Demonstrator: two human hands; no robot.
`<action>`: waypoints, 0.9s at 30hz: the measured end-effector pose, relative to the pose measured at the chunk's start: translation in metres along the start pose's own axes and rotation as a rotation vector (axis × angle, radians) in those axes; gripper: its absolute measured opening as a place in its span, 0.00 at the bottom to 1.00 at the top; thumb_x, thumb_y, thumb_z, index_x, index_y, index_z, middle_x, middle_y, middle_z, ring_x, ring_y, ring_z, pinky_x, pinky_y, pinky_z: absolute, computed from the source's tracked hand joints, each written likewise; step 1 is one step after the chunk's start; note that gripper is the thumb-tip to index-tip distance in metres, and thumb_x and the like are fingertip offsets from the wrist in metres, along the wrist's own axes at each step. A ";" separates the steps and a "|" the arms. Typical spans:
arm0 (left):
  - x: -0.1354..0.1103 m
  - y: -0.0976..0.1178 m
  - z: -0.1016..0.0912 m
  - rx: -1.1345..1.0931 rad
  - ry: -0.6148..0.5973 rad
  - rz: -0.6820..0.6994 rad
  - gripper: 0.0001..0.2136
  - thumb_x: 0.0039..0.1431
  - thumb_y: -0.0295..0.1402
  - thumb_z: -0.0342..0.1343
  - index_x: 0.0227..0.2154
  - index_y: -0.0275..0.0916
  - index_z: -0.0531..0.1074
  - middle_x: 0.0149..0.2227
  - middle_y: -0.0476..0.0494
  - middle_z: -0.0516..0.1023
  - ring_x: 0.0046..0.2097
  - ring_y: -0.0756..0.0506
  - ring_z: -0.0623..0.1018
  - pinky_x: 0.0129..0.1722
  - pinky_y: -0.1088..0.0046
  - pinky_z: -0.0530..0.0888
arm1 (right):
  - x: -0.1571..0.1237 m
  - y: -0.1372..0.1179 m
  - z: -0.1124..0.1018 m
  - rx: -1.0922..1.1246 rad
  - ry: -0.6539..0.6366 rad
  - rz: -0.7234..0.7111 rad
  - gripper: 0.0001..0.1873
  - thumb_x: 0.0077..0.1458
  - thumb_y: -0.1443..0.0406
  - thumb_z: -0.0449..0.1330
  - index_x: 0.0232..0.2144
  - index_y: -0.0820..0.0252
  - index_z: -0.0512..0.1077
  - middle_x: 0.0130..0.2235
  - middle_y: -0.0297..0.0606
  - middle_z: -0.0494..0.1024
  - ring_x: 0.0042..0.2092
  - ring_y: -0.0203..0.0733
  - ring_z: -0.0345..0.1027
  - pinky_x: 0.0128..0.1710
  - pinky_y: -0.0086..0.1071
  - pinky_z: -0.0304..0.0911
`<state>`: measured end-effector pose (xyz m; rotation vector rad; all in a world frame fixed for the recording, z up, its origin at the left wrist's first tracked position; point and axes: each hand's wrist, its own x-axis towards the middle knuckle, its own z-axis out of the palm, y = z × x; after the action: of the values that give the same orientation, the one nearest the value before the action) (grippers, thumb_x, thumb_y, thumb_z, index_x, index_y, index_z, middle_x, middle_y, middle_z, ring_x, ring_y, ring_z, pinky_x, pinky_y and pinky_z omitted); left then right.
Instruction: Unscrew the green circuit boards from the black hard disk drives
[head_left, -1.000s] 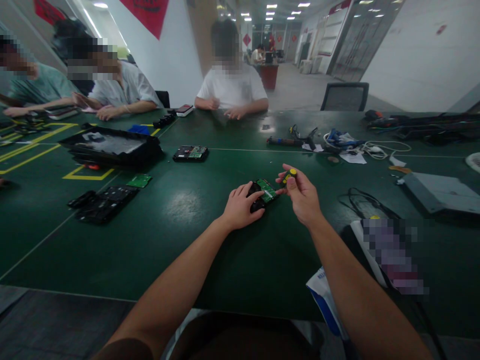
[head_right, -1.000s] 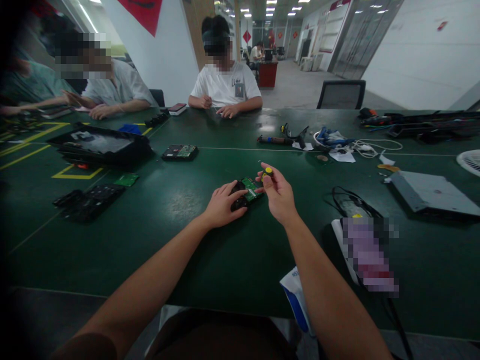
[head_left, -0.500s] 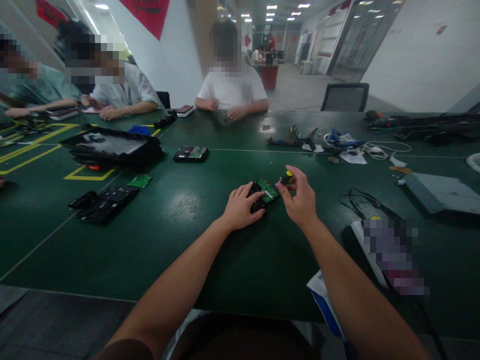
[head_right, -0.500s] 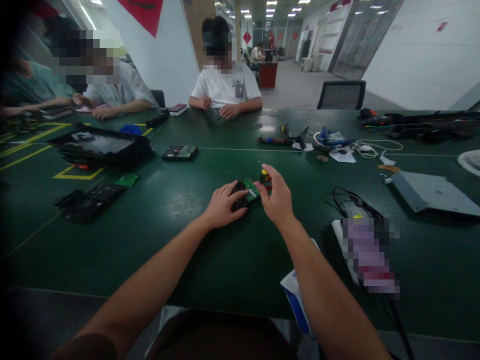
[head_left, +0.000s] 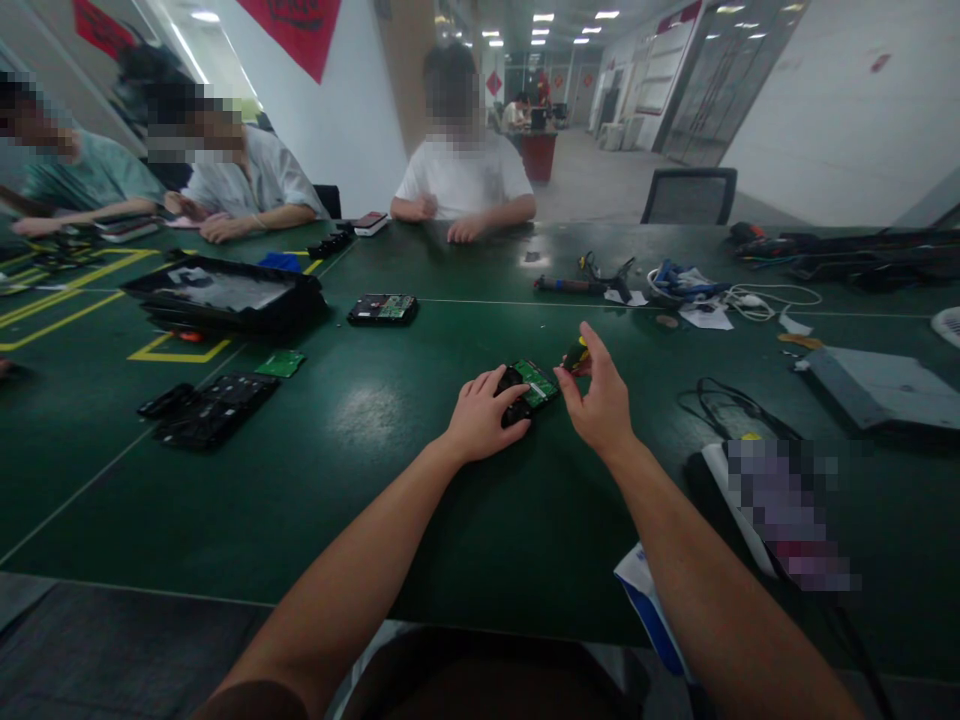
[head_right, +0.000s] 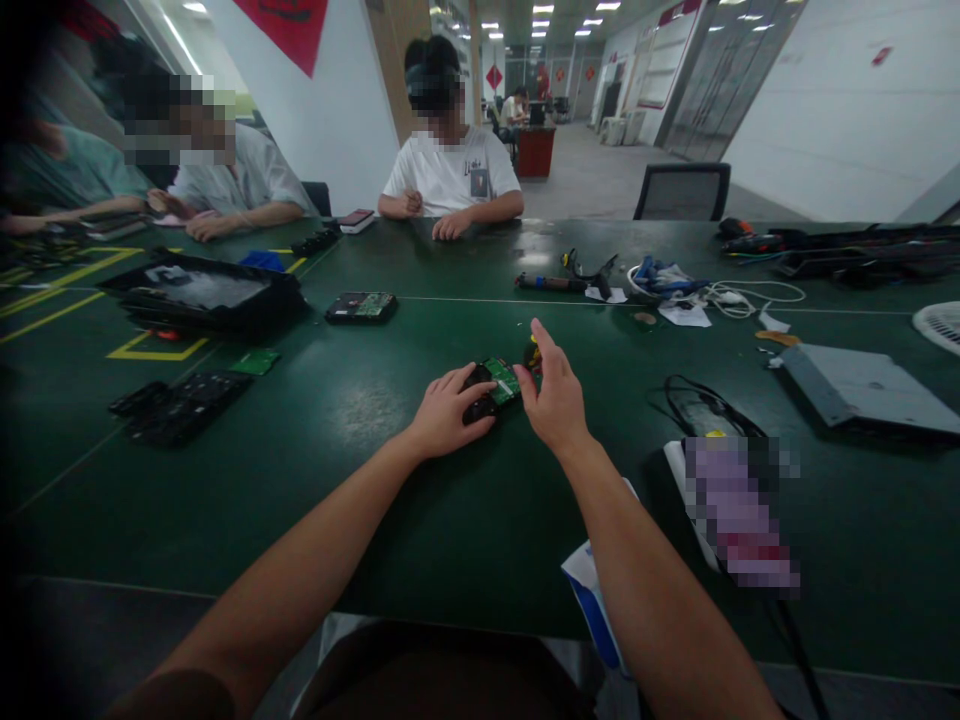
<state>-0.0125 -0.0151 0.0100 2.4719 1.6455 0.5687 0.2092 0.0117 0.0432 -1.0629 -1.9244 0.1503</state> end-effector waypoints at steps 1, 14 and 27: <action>0.000 0.000 0.000 0.000 -0.002 -0.001 0.29 0.62 0.49 0.61 0.65 0.51 0.69 0.74 0.39 0.54 0.72 0.29 0.58 0.66 0.44 0.60 | 0.001 -0.002 -0.001 -0.013 -0.002 -0.009 0.37 0.68 0.62 0.55 0.73 0.50 0.48 0.68 0.50 0.65 0.57 0.53 0.73 0.56 0.50 0.72; 0.001 -0.001 0.002 -0.015 0.014 0.003 0.29 0.61 0.49 0.61 0.65 0.51 0.69 0.73 0.37 0.56 0.71 0.29 0.59 0.66 0.44 0.61 | 0.031 -0.026 -0.025 -0.142 0.127 -0.094 0.15 0.68 0.64 0.56 0.52 0.56 0.77 0.48 0.46 0.79 0.48 0.48 0.74 0.48 0.41 0.71; 0.000 -0.003 0.003 0.000 0.014 0.000 0.30 0.62 0.51 0.60 0.65 0.53 0.68 0.74 0.40 0.55 0.71 0.29 0.59 0.65 0.44 0.62 | 0.063 -0.057 -0.061 -0.300 -0.244 -0.053 0.06 0.62 0.66 0.62 0.41 0.60 0.78 0.43 0.44 0.82 0.43 0.49 0.75 0.47 0.41 0.66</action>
<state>-0.0135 -0.0137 0.0064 2.4728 1.6508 0.5877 0.2061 0.0045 0.1474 -1.2343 -2.2430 -0.0436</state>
